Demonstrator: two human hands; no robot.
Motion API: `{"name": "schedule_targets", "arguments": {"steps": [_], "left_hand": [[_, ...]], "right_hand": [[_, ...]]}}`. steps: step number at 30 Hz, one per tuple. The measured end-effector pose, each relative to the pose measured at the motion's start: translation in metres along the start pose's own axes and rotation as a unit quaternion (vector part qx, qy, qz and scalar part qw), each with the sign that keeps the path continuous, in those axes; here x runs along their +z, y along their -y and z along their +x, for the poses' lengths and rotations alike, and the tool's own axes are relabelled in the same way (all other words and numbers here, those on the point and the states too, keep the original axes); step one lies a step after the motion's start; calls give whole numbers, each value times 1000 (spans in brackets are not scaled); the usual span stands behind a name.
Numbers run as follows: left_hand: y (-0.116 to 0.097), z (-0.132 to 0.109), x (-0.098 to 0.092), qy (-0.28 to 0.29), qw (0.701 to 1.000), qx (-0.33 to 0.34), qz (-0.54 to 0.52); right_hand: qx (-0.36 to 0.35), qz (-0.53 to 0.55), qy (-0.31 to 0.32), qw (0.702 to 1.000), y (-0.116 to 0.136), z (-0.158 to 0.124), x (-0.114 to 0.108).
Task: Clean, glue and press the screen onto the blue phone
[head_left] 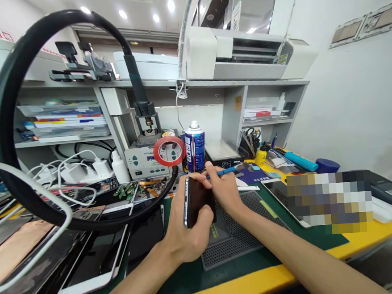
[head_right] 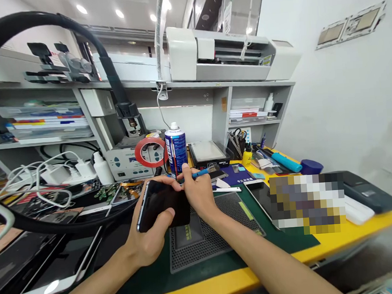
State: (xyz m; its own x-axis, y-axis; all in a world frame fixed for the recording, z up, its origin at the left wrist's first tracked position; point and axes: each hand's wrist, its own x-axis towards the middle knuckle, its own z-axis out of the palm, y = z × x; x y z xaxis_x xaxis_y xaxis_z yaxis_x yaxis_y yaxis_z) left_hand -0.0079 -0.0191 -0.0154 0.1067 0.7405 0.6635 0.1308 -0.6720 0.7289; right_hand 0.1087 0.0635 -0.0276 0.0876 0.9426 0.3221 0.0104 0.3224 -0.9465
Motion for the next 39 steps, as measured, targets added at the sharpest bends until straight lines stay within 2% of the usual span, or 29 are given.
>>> {"name": "schedule_targets", "arguments": {"steps": [5,10,12,14,17,19,23,30,35,39], "left_hand": [[5,0,1,-30,998,-14,59],[10,-1,5,-35,995,-48,74],[11,-1,7,-35,996,-50,73],[10,-2,8,-35,995,-50,77],[8,-2,9,-38,994,-60,88],[7,-1,10,-38,992,-68,94],[6,1,10,-35,990,-87,101],[5,5,10,2,988,-78,131],[1,5,11,26,985,-49,162],[-2,5,12,35,982,-60,178]], "right_hand": [[-39,6,3,999,17,8,-14],[-47,100,103,988,43,8,-24],[-65,105,127,984,50,2,-24],[-104,73,104,986,52,-6,-24],[-204,28,12,979,54,-18,-22],[-246,27,-20,969,55,-26,-22],[-272,43,-8,961,58,-41,-21],[-347,-72,-23,935,54,-50,-17],[-369,10,51,928,50,-53,-16],[-388,36,80,918,49,-52,-16]]}}
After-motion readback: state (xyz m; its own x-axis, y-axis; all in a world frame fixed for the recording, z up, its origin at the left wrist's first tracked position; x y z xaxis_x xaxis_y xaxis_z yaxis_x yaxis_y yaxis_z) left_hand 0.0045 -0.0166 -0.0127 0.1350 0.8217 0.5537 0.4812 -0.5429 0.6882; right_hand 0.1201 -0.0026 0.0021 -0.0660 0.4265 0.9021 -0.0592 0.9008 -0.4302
